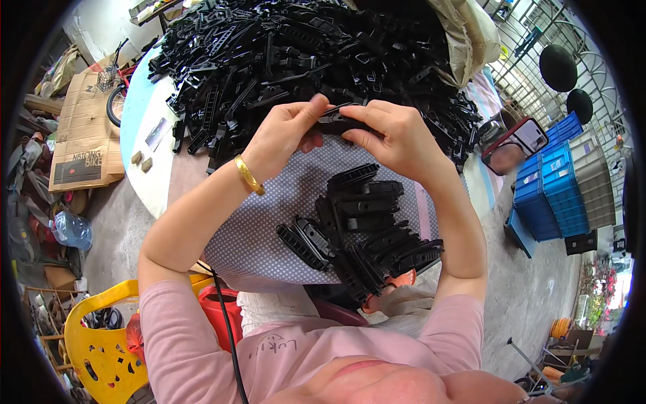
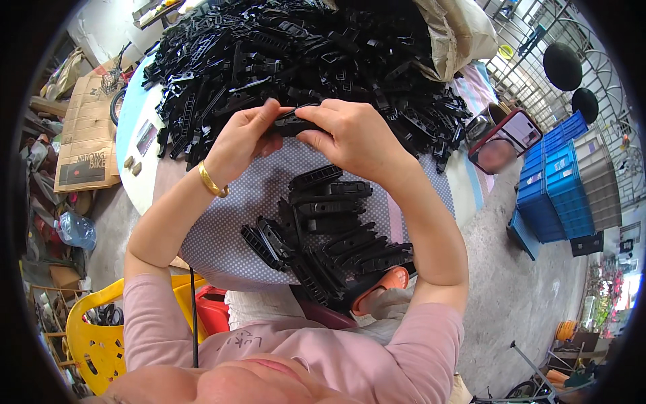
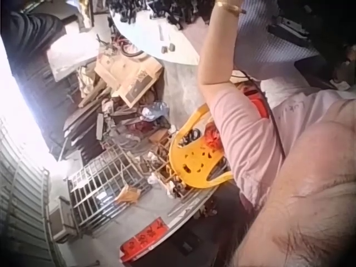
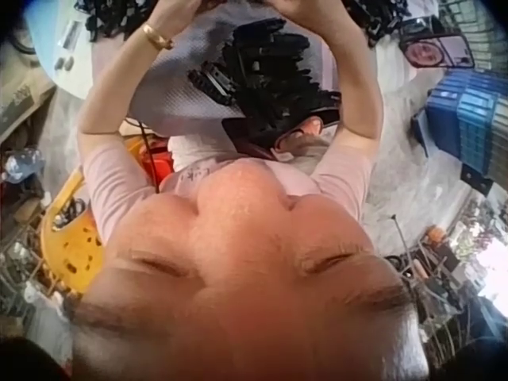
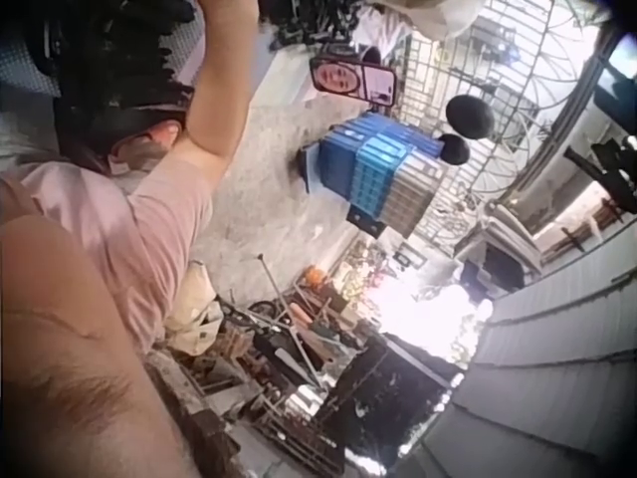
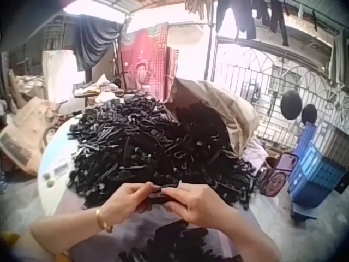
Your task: Sorting and inspecting black plastic components from a large pile onto a small tray.
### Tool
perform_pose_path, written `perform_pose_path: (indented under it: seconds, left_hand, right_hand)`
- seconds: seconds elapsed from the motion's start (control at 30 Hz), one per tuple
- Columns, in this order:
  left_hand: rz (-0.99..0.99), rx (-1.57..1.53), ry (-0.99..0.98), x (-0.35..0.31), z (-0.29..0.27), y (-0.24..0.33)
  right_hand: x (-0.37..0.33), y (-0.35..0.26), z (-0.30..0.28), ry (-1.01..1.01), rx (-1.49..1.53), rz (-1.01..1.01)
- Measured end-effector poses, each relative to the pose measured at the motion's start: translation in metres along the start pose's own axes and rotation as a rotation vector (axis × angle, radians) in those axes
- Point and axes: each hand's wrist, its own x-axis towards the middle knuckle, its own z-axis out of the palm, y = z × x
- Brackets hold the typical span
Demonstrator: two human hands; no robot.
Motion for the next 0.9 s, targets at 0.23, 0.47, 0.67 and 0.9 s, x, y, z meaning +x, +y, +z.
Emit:
perform_pose_path:
  seconds: [0.23,0.47,0.67,0.9]
  left_hand:
    - [0.179,0.441,0.105,-0.004,0.012,0.008]
    - [0.316,0.642,0.084,-0.006,0.017,0.007]
    - [0.217,0.531,0.100,-0.005,0.017,0.010]
    - [0.405,0.586,0.105,-0.005,0.016,0.003]
  right_hand:
    - [0.000,0.001,-0.006,0.005,-0.123,-0.001]
    - [-0.002,0.015,-0.012,-0.114,0.124,0.167]
    - [0.000,0.015,-0.005,0.000,0.170,0.129]
    - [-0.001,0.017,0.005,0.077,0.125,0.086]
